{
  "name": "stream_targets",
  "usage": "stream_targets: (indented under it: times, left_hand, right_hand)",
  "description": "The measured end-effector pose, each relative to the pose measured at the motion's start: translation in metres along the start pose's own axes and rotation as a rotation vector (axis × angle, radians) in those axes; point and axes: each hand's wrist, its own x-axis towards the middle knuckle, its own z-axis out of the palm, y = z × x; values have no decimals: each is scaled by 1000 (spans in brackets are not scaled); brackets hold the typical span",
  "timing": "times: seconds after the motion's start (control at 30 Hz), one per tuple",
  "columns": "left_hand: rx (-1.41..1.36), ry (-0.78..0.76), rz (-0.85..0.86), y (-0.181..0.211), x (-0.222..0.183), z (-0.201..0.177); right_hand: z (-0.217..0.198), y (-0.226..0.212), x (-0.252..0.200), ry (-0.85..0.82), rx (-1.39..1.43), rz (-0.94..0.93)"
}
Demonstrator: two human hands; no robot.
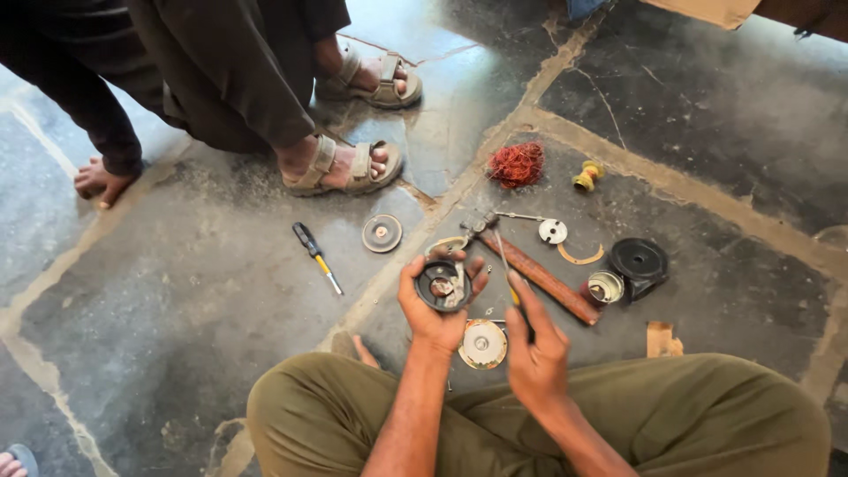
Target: The person sits on the floor and uses a hammer, screwdriver, and pliers to disassemble and adjust a small circular electrical component. They remove parts, tap the housing, and manipulate internal pieces before reassembling the unit.
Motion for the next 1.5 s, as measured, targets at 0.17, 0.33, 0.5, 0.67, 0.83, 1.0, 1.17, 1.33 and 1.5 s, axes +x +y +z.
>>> stream_targets:
  times: [0.17,0.33,0.5,0.67,0.83,1.0,1.17,1.33,1.5]
  left_hand:
    - [85,-123,36,-1,-2,16]
    - [57,-91,115,6,0,15]
    - [77,-75,99,3,5,6]
    - [157,-55,95,1,6,9]
    - [158,-55,72,-8,3,7]
    - [122,37,25,-8,6,3]
    - [138,151,31,-7,11,-5]
    - [229,261,113,-8,14,-17]
    - [-176,495,191,-5,12,-31]
  right_hand:
    - [-35,-13,-11,-423,-200,357]
    - [-29,-26,-11,-448,-276,34]
    - [-30,-29,-7,-474,-310,120]
    - [-31,-26,-3,-477,-306,89]
    - [-25,-23,-12,-440,-379,86]
    - [-18,-14,-17,-393,-290,143]
    - [-7,0,-32,-302,-189,187]
    - [7,9,-52,-199,-165,90]
    - [17,3,-32,169,-35,244]
